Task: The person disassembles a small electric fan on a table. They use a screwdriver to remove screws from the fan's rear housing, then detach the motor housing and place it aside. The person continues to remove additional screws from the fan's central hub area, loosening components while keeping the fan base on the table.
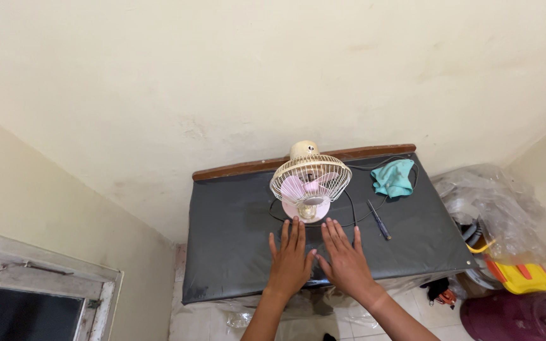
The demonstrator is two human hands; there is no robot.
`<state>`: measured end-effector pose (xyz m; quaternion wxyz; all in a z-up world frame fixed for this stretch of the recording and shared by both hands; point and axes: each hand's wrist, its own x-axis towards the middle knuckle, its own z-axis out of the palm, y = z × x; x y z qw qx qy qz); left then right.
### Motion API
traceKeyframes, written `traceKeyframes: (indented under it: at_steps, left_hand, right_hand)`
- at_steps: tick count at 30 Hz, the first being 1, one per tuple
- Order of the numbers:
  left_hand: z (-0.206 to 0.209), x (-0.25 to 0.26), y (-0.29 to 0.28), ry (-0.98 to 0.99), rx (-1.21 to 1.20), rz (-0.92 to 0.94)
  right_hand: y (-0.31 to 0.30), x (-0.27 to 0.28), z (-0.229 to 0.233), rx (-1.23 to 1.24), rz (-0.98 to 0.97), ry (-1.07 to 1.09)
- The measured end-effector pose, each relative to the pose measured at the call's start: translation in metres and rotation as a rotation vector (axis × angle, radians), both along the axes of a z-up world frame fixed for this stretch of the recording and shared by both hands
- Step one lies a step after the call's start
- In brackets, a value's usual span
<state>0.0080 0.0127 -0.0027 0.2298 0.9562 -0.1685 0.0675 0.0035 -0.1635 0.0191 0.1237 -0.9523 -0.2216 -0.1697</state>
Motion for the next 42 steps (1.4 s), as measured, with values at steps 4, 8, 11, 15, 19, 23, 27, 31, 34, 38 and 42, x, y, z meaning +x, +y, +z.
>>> traceKeyframes:
  at_steps: [4, 8, 11, 15, 19, 23, 27, 31, 34, 38, 42]
  left_hand:
    - [-0.002, 0.002, -0.001, 0.000, -0.017, -0.004]
    - [-0.007, 0.005, -0.002, -0.028, -0.010, -0.002]
    - [-0.014, 0.009, -0.003, 0.019, 0.004, 0.000]
    - [-0.028, 0.015, -0.003, 0.032, 0.005, -0.003]
    - [-0.044, 0.024, -0.005, 0.014, 0.021, 0.013]
    - [-0.060, 0.033, -0.004, 0.063, 0.033, 0.027]
    - [-0.074, 0.041, -0.005, 0.069, 0.054, 0.046]
    - [-0.090, 0.053, -0.007, 0.108, 0.091, 0.077]
    - [-0.100, 0.062, -0.008, 0.105, 0.085, 0.089]
    - [-0.111, 0.074, -0.013, 0.112, 0.100, 0.111]
    - [-0.117, 0.085, -0.014, 0.177, 0.103, 0.140]
  right_hand:
    - [-0.002, 0.002, -0.001, -0.010, 0.003, 0.005]
    - [-0.004, 0.006, -0.005, -0.016, 0.008, 0.008]
    - [-0.006, 0.009, -0.012, -0.018, 0.012, 0.024]
    - [-0.008, 0.015, -0.023, -0.023, 0.015, 0.067]
    - [-0.013, 0.024, -0.037, 0.003, 0.018, 0.104]
    - [-0.019, 0.037, -0.053, 0.004, 0.045, 0.123]
    - [-0.022, 0.056, -0.067, -0.035, 0.073, 0.100]
    - [-0.024, 0.074, -0.078, -0.051, 0.110, 0.092]
    - [-0.024, 0.088, -0.085, -0.039, 0.130, 0.085]
    - [-0.029, 0.107, -0.096, -0.032, 0.175, 0.081]
    - [-0.028, 0.125, -0.104, 0.016, 0.204, 0.087]
